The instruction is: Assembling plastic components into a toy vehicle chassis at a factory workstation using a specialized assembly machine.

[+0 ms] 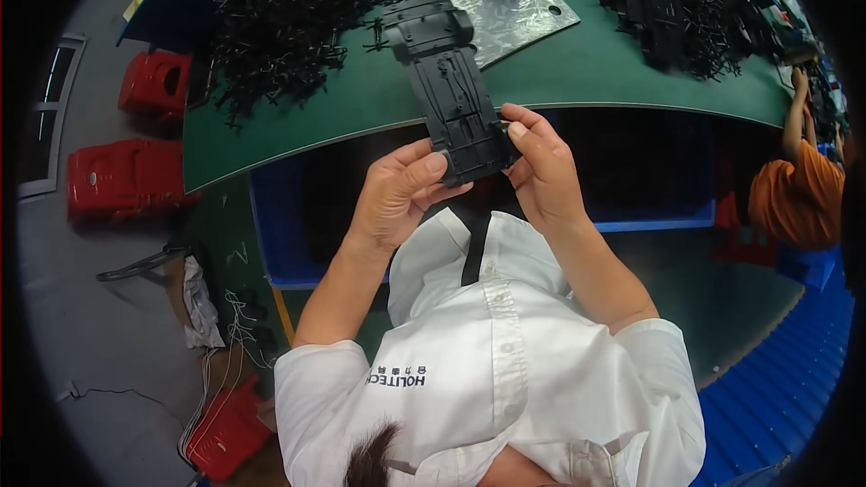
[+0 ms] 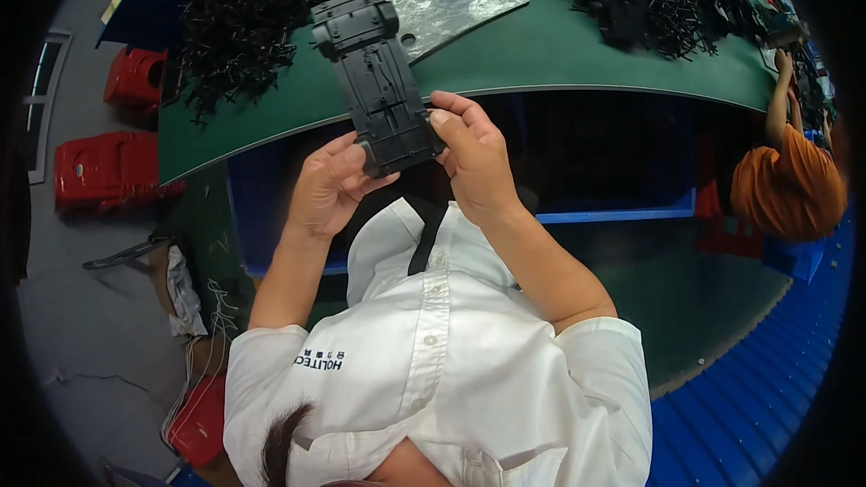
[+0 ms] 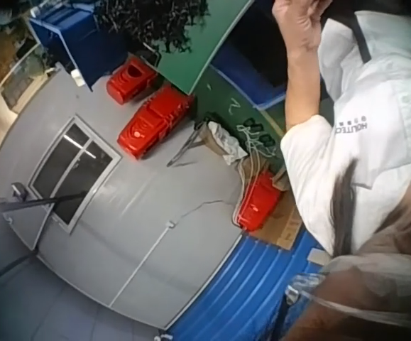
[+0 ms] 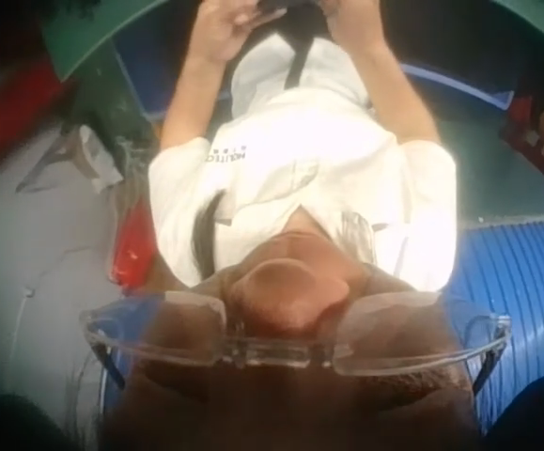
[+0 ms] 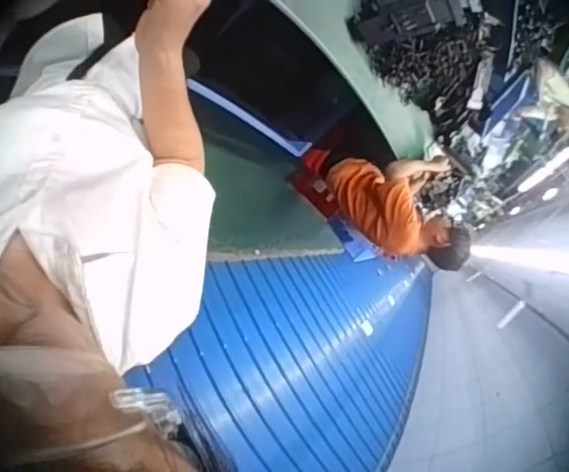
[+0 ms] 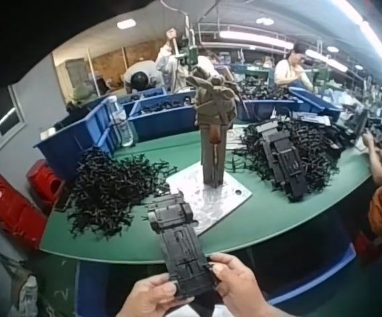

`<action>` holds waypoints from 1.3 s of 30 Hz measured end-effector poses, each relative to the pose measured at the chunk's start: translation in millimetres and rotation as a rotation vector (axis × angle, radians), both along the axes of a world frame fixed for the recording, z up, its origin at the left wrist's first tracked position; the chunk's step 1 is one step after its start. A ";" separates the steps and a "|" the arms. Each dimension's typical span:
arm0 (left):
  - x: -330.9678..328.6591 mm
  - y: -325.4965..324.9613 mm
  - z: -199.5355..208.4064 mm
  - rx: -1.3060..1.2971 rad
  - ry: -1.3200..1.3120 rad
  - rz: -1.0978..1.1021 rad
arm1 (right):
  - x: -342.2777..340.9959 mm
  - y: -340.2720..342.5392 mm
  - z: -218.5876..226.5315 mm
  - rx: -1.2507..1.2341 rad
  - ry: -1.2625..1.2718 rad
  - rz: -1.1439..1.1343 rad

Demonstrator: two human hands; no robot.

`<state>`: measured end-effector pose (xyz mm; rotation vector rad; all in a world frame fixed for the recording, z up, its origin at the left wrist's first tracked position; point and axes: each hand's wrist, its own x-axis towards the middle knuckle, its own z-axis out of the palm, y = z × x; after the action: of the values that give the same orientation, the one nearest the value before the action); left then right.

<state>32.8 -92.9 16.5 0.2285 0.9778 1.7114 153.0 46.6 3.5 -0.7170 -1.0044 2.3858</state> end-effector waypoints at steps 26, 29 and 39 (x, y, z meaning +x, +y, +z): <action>14.4 114.8 16.0 0.141 -0.108 0.341 | -56.0 97.4 12.2 -0.202 -0.034 -0.146; 7.7 122.4 11.6 0.151 -0.098 0.341 | -67.2 99.6 19.8 -0.183 -0.112 -0.171; -3.8 147.8 2.9 0.128 -0.135 0.400 | -78.4 126.4 17.1 -0.176 -0.231 -0.128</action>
<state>29.0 54.9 19.4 -0.0033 0.8538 2.1274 74.6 172.9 20.6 -1.1085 -0.8135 2.3371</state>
